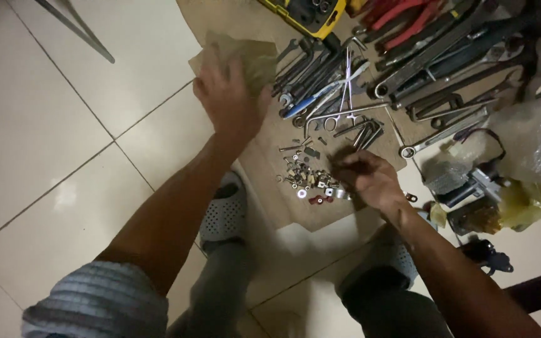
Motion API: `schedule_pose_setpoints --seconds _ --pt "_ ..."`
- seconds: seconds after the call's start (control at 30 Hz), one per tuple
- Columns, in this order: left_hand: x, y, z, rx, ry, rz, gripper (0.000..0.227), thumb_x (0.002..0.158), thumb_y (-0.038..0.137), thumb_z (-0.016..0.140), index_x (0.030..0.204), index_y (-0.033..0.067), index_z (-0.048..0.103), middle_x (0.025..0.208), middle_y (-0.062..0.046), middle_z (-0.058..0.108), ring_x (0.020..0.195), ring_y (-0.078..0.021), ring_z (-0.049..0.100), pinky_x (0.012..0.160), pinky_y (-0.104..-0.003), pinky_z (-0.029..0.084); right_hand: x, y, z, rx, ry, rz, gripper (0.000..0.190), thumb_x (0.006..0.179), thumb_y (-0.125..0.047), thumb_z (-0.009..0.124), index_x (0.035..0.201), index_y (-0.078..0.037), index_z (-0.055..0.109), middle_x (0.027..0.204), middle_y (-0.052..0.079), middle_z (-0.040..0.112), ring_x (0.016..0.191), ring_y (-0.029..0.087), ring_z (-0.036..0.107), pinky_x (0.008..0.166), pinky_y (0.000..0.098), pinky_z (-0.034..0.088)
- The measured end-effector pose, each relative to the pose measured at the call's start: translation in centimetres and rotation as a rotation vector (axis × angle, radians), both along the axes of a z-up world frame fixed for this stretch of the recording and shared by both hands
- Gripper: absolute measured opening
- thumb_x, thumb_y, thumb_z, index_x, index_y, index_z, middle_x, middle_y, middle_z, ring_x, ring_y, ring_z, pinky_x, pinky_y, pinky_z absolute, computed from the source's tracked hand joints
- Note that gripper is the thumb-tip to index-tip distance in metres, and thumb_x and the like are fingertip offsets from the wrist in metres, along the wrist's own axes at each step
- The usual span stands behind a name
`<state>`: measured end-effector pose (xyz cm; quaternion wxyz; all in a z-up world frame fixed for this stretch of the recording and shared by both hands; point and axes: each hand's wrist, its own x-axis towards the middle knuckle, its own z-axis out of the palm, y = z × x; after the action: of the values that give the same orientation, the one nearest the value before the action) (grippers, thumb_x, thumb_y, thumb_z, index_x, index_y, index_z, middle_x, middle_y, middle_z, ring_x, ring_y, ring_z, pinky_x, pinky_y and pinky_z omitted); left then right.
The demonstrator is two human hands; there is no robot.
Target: The person unpacks a small plastic bag containing bubble wrap and a brown paper packet. They open the paper packet and pour out various small metal hardware items, including screws, nuts, and washers, onto a piece of cardboard on the floor.
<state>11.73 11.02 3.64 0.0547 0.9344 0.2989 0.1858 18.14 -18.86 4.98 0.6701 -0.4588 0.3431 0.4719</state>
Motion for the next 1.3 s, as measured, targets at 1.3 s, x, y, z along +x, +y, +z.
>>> schedule_pose_setpoints --seconds 1.3 --pt "-8.6 -3.2 7.3 -0.510 0.180 -0.381 0.044 0.105 0.050 0.040 0.125 0.0186 0.063 0.107 -0.011 0.070 0.094 -0.0296 0.071 0.084 -0.039 0.057 -4.8 3.9 6.6 -0.500 -1.190 0.798 0.027 0.085 -0.023 0.078 0.106 -0.007 0.076 0.096 0.020 0.072 0.091 0.041 0.072 0.077 0.0461 0.058"
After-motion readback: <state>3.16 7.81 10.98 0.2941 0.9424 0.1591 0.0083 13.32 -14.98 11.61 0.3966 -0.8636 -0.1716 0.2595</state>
